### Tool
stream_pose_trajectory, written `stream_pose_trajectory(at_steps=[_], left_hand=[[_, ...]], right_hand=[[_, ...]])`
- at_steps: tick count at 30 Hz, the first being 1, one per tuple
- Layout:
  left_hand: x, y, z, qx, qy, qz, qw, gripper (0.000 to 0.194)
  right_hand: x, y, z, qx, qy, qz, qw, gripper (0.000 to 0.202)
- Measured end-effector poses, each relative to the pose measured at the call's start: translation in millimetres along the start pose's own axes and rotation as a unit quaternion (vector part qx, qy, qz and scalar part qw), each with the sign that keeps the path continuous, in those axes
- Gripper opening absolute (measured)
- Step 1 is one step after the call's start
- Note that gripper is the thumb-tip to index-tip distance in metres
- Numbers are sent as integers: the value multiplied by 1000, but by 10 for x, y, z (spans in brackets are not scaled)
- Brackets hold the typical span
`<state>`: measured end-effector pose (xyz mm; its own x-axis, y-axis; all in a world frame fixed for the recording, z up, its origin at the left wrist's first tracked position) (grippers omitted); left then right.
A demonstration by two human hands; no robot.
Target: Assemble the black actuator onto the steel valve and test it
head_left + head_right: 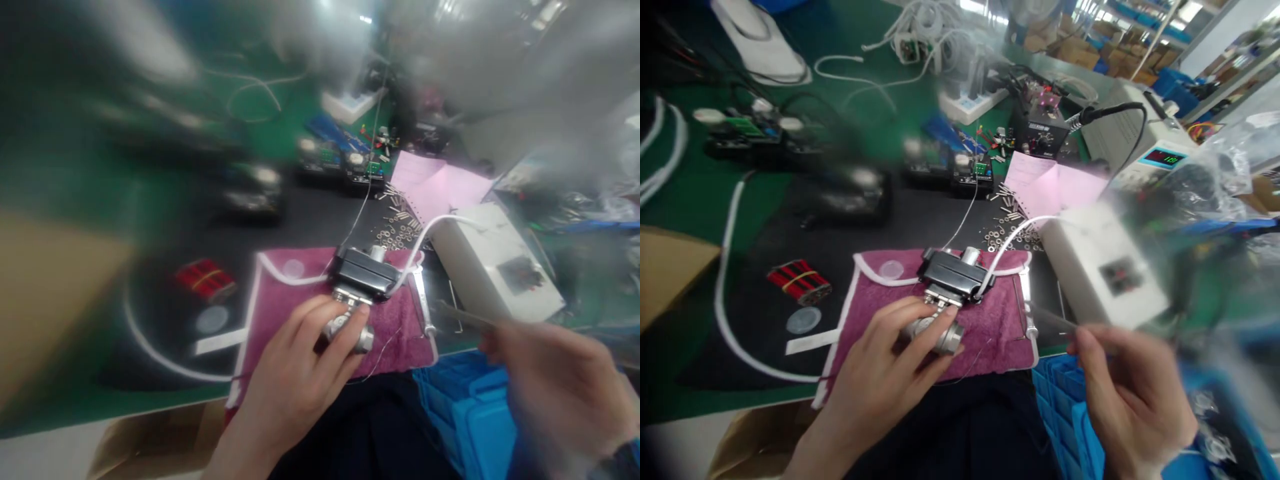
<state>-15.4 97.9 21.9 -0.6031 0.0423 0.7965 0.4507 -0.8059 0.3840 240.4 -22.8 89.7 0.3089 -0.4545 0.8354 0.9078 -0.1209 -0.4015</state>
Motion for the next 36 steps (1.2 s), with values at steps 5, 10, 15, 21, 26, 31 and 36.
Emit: stream_pose_trajectory(at_steps=[5,10,15,21,26,31,36], left_hand=[[-22,-59,1,-4,13,0,1000,64],[-26,-89,26,3,15,-9,1000,62],[-19,-76,44,11,14,-10,1000,62],[-25,-63,40,19,15,-16,1000,65],[-25,-57,41,17,14,-8,1000,61],[-22,-14,29,20,-3,-9,1000,57],[-19,7,28,31,-18,-11,999,58]], right_hand=[[-35,28,-91,-222,165,51,960,17],[-448,283,-158,-265,146,196,933,33],[-559,361,-84,-211,93,-1,973,43],[-478,84,-103,-92,41,-53,994,26],[-615,107,-182,-96,-73,-73,990,25],[-658,236,-162,-106,-109,-46,987,30],[-718,319,-166,-210,-127,-2,969,38]])
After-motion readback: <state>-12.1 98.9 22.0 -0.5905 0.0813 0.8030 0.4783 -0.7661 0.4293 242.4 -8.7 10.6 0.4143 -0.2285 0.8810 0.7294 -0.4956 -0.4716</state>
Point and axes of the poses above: each hand's wrist, its own z-axis towards the middle knuckle, its own x-axis out of the back of the hand, y = z × x, the point moved 5 cm from there along z, towards the middle knuckle, and after that the axes turned 1 degree about -y, right-handed, at the moved point
